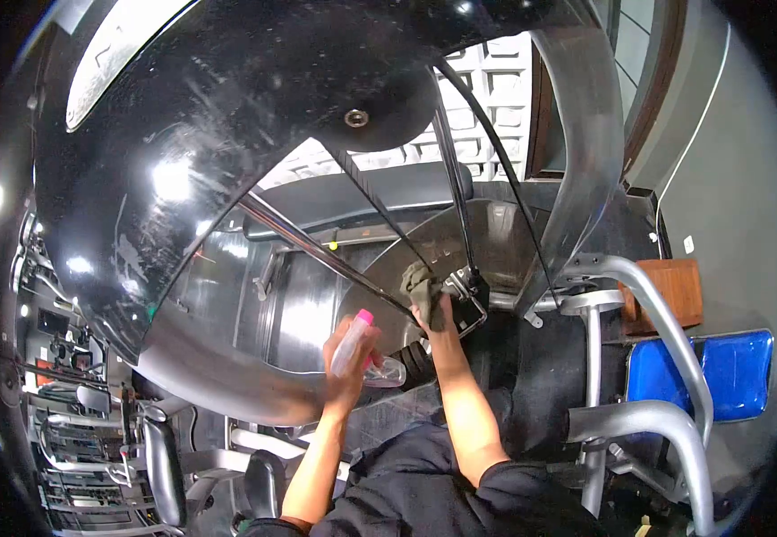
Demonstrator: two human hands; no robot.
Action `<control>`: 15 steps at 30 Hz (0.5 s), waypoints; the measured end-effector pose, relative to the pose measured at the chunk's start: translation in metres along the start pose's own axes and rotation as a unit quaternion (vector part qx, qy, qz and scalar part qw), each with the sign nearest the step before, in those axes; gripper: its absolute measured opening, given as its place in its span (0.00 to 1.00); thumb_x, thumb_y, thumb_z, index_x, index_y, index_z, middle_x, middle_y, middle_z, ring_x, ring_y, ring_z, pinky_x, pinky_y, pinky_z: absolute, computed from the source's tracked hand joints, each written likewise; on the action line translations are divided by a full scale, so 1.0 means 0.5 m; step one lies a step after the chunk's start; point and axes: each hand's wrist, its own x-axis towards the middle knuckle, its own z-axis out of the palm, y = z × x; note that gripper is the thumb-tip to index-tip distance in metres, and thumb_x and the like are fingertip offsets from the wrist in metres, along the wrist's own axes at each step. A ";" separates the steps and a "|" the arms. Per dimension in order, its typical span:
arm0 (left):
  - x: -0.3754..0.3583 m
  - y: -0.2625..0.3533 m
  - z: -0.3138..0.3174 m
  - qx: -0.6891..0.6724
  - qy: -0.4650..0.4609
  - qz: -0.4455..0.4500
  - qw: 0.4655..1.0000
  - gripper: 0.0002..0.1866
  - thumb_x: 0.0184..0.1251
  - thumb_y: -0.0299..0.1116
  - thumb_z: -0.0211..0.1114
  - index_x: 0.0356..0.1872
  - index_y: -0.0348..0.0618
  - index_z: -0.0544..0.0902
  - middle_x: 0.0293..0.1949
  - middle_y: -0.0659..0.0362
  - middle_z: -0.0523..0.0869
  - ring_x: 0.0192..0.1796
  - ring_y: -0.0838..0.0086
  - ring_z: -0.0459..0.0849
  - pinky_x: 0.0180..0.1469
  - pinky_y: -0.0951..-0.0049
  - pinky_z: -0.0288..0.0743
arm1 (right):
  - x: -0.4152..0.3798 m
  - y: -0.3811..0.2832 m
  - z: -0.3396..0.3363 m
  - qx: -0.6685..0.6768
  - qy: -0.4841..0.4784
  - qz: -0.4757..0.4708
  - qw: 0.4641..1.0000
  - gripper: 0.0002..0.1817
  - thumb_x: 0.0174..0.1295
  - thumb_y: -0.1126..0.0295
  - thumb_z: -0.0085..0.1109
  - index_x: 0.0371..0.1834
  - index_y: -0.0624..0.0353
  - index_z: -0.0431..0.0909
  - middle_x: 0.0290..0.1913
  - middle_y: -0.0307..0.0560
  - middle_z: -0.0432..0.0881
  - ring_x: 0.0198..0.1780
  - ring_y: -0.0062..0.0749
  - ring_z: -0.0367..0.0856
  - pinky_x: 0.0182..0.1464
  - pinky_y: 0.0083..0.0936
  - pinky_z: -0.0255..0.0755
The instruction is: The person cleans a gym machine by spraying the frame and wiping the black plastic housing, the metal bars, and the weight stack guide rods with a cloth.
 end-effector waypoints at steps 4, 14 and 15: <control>0.004 -0.028 -0.007 0.023 -0.017 0.024 0.999 0.16 0.73 0.43 0.63 0.37 0.38 0.81 0.28 0.63 0.74 0.23 0.78 0.78 0.26 0.77 0.69 | -0.024 0.062 0.061 -0.015 -0.060 -0.017 0.998 0.18 0.68 0.59 0.58 0.55 0.57 0.76 0.56 0.48 0.80 0.53 0.35 0.80 0.52 0.36 0.78; 0.011 -0.047 -0.006 0.052 -0.021 -0.031 0.998 0.14 0.73 0.41 0.64 0.40 0.39 0.81 0.28 0.63 0.78 0.25 0.78 0.78 0.28 0.77 0.68 | -0.014 -0.068 -0.121 -0.840 0.081 -0.297 0.446 0.15 0.73 0.62 0.48 0.54 0.59 0.76 0.50 0.48 0.82 0.54 0.36 0.81 0.57 0.33 0.79; 0.012 -0.049 -0.007 0.052 -0.029 -0.031 0.998 0.14 0.73 0.41 0.64 0.40 0.39 0.81 0.28 0.63 0.78 0.25 0.78 0.78 0.28 0.77 0.68 | 0.000 -0.113 -0.174 -0.805 0.058 -0.301 0.508 0.15 0.73 0.64 0.45 0.54 0.62 0.76 0.51 0.49 0.82 0.55 0.36 0.81 0.58 0.33 0.78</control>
